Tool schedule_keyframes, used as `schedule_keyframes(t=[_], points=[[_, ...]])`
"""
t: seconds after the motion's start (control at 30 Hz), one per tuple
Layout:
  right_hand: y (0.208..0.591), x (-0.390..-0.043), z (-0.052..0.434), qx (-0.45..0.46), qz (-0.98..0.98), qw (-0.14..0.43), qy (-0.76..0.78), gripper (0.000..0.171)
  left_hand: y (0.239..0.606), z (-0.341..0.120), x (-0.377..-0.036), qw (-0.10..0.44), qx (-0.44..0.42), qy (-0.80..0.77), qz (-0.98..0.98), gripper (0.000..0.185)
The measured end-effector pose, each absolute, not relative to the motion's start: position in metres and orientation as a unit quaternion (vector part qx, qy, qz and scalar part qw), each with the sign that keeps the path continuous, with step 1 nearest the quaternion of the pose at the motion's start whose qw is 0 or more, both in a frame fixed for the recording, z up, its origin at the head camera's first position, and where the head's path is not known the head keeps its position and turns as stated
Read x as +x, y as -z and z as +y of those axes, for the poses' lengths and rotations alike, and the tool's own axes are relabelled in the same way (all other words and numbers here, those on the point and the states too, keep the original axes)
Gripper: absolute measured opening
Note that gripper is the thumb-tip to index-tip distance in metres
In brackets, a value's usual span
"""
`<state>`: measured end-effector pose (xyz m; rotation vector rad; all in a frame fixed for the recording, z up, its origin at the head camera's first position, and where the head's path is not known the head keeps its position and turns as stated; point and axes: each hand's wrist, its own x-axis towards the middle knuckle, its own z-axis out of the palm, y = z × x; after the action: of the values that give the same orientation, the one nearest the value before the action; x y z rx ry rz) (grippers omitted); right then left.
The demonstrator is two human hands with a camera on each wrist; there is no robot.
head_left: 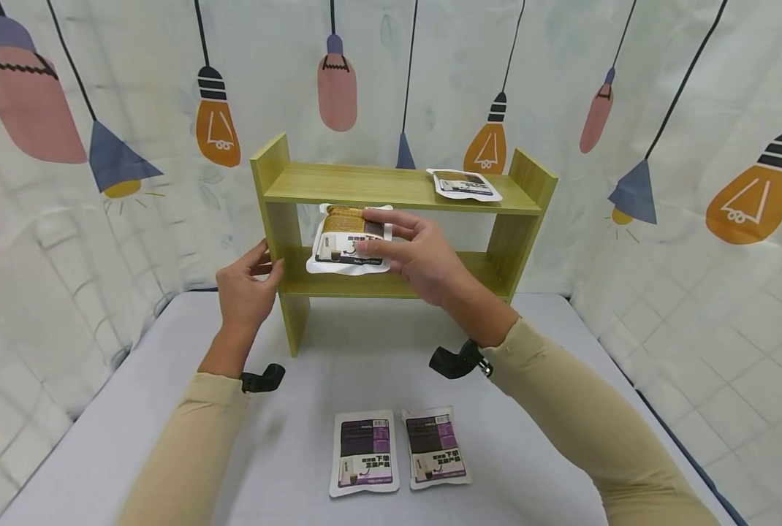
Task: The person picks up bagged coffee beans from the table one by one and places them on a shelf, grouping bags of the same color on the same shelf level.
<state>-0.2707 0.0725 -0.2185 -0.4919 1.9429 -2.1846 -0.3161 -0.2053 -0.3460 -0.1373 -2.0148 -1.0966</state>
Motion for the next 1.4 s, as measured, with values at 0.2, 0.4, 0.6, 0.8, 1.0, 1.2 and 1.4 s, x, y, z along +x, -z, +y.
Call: schedule_keyframes(t=[0.2, 0.4, 0.6, 0.8, 1.0, 1.2, 1.4], points=[[0.213, -0.275, 0.07, -0.16, 0.641, 0.09, 0.745, 0.05, 0.346, -0.205, -0.315, 0.407, -0.054, 0.436, -0.801, 0.044], [0.208, -0.278, 0.068, -0.166, 0.651, 0.076, 0.737, 0.048, 0.347, -0.205, -0.315, 0.402, -0.049, 0.436, -0.804, 0.045], [0.205, -0.281, 0.067, -0.168, 0.651, 0.079, 0.736, 0.047, 0.348, -0.204, -0.315, 0.401, -0.047, 0.438, -0.803, 0.045], [0.202, -0.284, 0.065, -0.159, 0.661, 0.068, 0.73, 0.041, 0.347, -0.205, -0.315, 0.397, -0.043, 0.441, -0.804, 0.045], [0.199, -0.289, 0.062, -0.159, 0.657, 0.06, 0.735, 0.037, 0.347, -0.205, -0.314, 0.398, -0.045, 0.436, -0.806, 0.045], [0.196, -0.292, 0.062, -0.154, 0.643, 0.065, 0.747, 0.038, 0.347, -0.205, -0.315, 0.401, -0.047, 0.434, -0.805, 0.045], [0.194, -0.295, 0.062, -0.156, 0.638, 0.069, 0.751, 0.042, 0.347, -0.204, -0.315, 0.404, -0.05, 0.434, -0.804, 0.044]])
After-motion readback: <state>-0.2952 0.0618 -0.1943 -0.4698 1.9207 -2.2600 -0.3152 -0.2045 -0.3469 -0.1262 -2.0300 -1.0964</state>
